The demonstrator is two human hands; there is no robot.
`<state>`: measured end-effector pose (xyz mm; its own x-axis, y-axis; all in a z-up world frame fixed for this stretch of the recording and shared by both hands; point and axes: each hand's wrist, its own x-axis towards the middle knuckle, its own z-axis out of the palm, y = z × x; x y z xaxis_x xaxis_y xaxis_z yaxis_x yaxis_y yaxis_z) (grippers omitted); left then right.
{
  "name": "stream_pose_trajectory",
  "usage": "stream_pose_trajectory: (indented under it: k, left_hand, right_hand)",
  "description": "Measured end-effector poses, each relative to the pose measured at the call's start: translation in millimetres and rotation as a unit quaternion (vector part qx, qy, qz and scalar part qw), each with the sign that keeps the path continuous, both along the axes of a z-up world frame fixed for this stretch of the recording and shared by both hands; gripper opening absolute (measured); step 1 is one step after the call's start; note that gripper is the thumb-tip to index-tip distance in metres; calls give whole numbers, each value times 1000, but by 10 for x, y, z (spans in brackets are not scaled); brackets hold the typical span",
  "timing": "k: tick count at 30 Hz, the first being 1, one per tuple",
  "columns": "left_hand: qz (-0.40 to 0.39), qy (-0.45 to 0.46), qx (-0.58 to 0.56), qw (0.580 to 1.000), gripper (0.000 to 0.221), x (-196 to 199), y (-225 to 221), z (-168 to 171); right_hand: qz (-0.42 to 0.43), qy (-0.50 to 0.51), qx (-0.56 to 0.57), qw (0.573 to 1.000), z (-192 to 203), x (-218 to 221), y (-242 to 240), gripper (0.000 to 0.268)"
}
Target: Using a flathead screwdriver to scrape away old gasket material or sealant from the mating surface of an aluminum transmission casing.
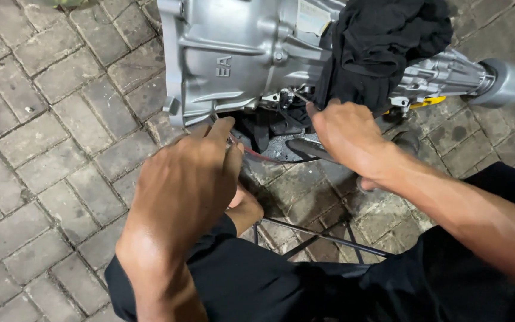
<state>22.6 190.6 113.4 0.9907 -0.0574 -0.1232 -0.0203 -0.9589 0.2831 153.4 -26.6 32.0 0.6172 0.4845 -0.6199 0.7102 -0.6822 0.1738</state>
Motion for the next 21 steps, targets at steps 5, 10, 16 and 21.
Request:
stream_pose_trajectory:
  k: [5,10,16,21]
  left_hand:
    - [35,124,-26,991,31,31,-23,174]
    - [30,88,-9,996,28,-26,-7,105]
    - [14,70,-44,996,26,-45,-21,101]
    - [24,56,-7,998,21,-10,-50,87]
  right_hand:
    - [-33,22,26,999,31,-1,83,33]
    - [-233,105,81,963,180,-128,-19,82]
    - [-98,-55,158,981,-474,-178,-439,82]
    - [-211,82,112,968,151,-97,-60,73]
